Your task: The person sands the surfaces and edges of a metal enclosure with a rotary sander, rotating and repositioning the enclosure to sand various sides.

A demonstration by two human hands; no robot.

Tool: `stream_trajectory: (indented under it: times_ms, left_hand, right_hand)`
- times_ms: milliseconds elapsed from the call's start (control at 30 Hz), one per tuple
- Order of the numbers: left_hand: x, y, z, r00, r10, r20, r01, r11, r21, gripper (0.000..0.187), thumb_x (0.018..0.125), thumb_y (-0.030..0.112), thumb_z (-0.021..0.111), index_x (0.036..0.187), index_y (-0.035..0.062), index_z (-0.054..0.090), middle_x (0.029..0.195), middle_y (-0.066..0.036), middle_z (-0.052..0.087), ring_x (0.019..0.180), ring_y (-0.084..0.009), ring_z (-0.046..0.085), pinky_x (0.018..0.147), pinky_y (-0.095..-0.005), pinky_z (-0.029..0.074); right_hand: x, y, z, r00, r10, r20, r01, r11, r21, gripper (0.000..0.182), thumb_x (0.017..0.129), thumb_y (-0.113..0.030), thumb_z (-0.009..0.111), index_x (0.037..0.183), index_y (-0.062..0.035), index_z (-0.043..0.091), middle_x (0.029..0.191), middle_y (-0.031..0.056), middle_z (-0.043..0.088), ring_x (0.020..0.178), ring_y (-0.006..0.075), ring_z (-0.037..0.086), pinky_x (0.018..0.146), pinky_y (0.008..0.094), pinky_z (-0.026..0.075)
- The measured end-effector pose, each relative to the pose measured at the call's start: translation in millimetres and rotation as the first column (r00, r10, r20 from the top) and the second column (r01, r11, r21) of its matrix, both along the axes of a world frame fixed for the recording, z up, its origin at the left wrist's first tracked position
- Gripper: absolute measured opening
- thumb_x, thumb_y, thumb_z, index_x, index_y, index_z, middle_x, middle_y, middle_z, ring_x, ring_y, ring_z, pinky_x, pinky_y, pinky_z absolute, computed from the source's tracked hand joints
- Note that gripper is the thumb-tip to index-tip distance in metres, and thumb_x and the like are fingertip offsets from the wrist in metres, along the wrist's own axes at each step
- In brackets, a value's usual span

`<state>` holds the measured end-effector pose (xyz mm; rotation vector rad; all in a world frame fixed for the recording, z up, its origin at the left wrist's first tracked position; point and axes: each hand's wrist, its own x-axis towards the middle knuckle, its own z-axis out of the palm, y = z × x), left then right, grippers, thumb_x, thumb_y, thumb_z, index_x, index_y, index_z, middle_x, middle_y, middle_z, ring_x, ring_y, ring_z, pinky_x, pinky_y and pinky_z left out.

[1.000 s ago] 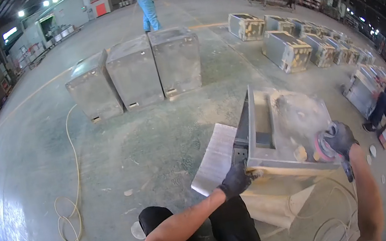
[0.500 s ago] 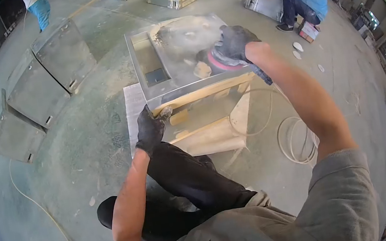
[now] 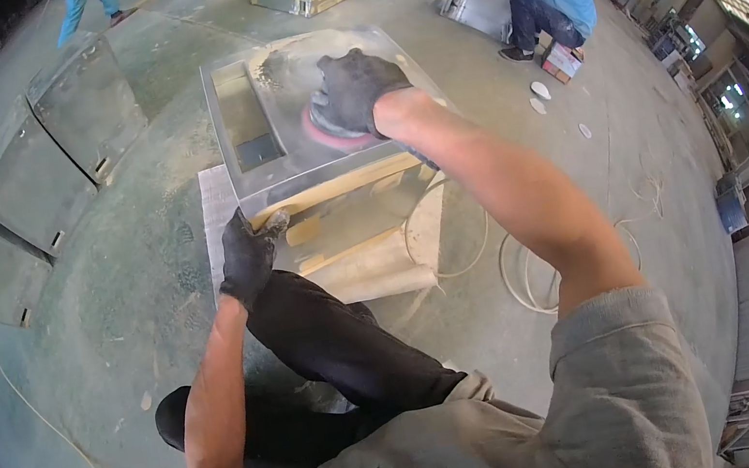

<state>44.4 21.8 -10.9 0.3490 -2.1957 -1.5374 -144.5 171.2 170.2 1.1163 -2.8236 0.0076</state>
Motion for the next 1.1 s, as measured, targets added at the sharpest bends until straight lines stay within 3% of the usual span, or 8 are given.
stream_trajectory:
  times_ms: [400, 567, 633, 700, 733, 800, 1000, 1100]
  left_hand:
    - [-4.1, -6.5, -12.3, 1.0, -0.014, 0.01, 0.014, 1.0, -0.002, 0.039, 0.093, 0.018, 0.079, 0.123, -0.0006, 0.064, 0.105, -0.02, 0.076, 0.097, -0.0268, 0.073, 0.085, -0.0397, 0.057]
    - [-9.0, -5.6, -13.8, 0.998, 0.02, 0.065, -0.018, 0.999, -0.038, 0.039, 0.092, 0.016, 0.079, 0.123, -0.0006, 0.064, 0.107, -0.02, 0.075, 0.097, -0.0284, 0.073, 0.085, -0.0403, 0.056]
    - [-12.8, -6.9, -22.7, 0.994, 0.043, 0.103, -0.037, 0.997, -0.063, 0.038, 0.092, 0.016, 0.079, 0.123, -0.0006, 0.064, 0.107, -0.021, 0.075, 0.097, -0.0288, 0.073, 0.085, -0.0406, 0.056]
    - [-11.8, -8.9, -25.2, 0.989, 0.056, 0.141, -0.043, 0.995, -0.092, 0.037, 0.092, 0.015, 0.079, 0.122, -0.0005, 0.064, 0.107, -0.021, 0.075, 0.097, -0.0293, 0.073, 0.086, -0.0408, 0.056]
    - [-7.8, -9.5, -22.9, 0.999, -0.003, 0.036, 0.004, 0.999, -0.036, 0.039, 0.09, 0.017, 0.08, 0.119, -0.0036, 0.063, 0.105, -0.025, 0.073, 0.098, -0.0364, 0.072, 0.084, -0.0435, 0.056]
    - [-4.1, -6.9, -12.4, 0.995, -0.058, -0.078, 0.06, 0.998, 0.019, 0.041, 0.089, 0.018, 0.081, 0.116, -0.0066, 0.062, 0.102, -0.029, 0.072, 0.098, -0.0435, 0.071, 0.083, -0.0462, 0.056]
    - [-5.4, -8.4, -16.0, 1.0, 0.014, -0.003, -0.014, 0.995, -0.095, 0.039, 0.088, 0.015, 0.079, 0.116, -0.006, 0.062, 0.102, -0.029, 0.072, 0.098, -0.0454, 0.07, 0.084, -0.0472, 0.056]
    - [-4.7, -8.7, -11.9, 1.0, -0.016, -0.015, 0.015, 0.999, -0.036, 0.04, 0.088, 0.018, 0.078, 0.114, -0.008, 0.062, 0.101, -0.031, 0.071, 0.099, -0.0464, 0.069, 0.085, -0.0481, 0.056]
  right_hand:
    - [20.2, 56.1, -30.8, 0.979, 0.118, -0.167, -0.14, 0.982, -0.129, 0.046, 0.091, -0.043, 0.068, 0.117, -0.0056, 0.06, 0.1, 0.0199, 0.069, 0.095, 0.0401, 0.069, 0.081, 0.0479, 0.059]
    - [30.7, 92.4, -51.3, 0.939, -0.117, -0.323, 0.041, 0.972, -0.233, 0.039, 0.093, -0.04, 0.065, 0.118, -0.0097, 0.062, 0.103, 0.0176, 0.064, 0.091, 0.0385, 0.068, 0.076, 0.047, 0.059]
    - [33.0, 87.9, -57.4, 0.927, -0.028, -0.373, -0.058, 0.975, -0.217, 0.038, 0.094, -0.04, 0.064, 0.118, -0.0107, 0.062, 0.106, 0.0187, 0.062, 0.089, 0.0386, 0.068, 0.076, 0.048, 0.058]
    - [44.2, 66.2, -56.3, 0.979, -0.105, -0.175, 0.054, 0.961, -0.271, 0.035, 0.095, -0.04, 0.062, 0.117, -0.0118, 0.062, 0.112, 0.0216, 0.06, 0.085, 0.0401, 0.069, 0.074, 0.051, 0.057]
    - [52.7, 58.1, -57.5, 0.978, -0.118, -0.171, 0.067, 0.959, -0.274, 0.035, 0.095, -0.04, 0.062, 0.117, -0.0118, 0.062, 0.112, 0.0216, 0.06, 0.085, 0.0401, 0.069, 0.074, 0.051, 0.057]
    - [67.7, 46.7, -57.0, 0.954, 0.029, -0.299, -0.118, 0.951, -0.285, 0.033, 0.096, -0.04, 0.062, 0.114, -0.0121, 0.064, 0.113, 0.0238, 0.059, 0.082, 0.0416, 0.069, 0.072, 0.0518, 0.058]
    - [49.0, 77.5, -63.4, 0.959, -0.026, -0.282, -0.051, 0.963, -0.265, 0.031, 0.096, -0.039, 0.062, 0.113, -0.0128, 0.065, 0.114, 0.0237, 0.059, 0.085, 0.041, 0.069, 0.072, 0.0522, 0.058]
    - [11.7, 107.6, -72.7, 0.894, 0.021, -0.448, -0.17, 0.94, -0.296, 0.033, 0.096, -0.04, 0.062, 0.114, -0.0127, 0.065, 0.112, 0.0231, 0.06, 0.089, 0.0404, 0.07, 0.076, 0.0528, 0.058]
